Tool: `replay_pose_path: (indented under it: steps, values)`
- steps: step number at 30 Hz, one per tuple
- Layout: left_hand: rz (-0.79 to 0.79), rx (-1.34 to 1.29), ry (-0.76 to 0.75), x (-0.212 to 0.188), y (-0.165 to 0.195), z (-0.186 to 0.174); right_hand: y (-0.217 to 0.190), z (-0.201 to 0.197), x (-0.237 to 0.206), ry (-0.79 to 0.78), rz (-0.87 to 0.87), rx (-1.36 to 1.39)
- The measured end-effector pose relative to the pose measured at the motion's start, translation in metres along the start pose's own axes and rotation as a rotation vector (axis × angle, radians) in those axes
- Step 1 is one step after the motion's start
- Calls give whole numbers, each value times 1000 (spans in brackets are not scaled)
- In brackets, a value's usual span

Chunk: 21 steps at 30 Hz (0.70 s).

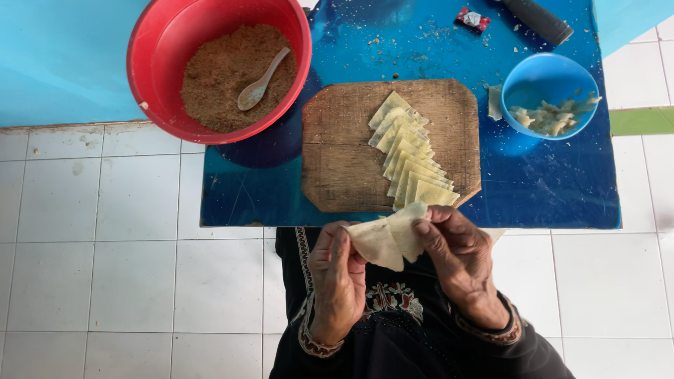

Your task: The person sits at a low table and folds square pastry wrappers one at a time into triangles, stacking the folded pieces on a wooden board. They occasionally reach into a red bowl of brown grated mixture and press filling into a wrapper while folding.

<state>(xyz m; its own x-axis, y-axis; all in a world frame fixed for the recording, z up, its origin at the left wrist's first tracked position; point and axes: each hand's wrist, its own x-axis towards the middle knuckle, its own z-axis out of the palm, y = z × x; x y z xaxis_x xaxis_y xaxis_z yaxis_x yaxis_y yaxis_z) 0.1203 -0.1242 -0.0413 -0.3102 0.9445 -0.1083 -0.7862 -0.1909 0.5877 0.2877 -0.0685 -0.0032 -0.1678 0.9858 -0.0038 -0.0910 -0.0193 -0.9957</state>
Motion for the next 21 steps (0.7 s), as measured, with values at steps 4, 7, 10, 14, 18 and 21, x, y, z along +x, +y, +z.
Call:
replay_pose_path:
  steps: [4, 7, 10, 14, 18, 21]
  values:
    - [93, -52, 56, -1, 22, -18, -15, 1, 22, -64, -57, 5]
    - [141, 11, 136, -2, 45, -34, -26, 16, 57, -61, -237, -318]
    - [153, 76, 243, -2, 61, -45, -36, 41, 89, -27, -556, -669]
    - [167, 91, 289, -7, 71, -54, -41, 78, 101, -107, -1069, -1214]
    - [177, 65, 251, -9, 78, -63, -35, 100, 81, -244, -1087, -1268]
    - [170, 70, 242, -6, 78, -63, -33, 103, 71, -261, -1052, -1238]
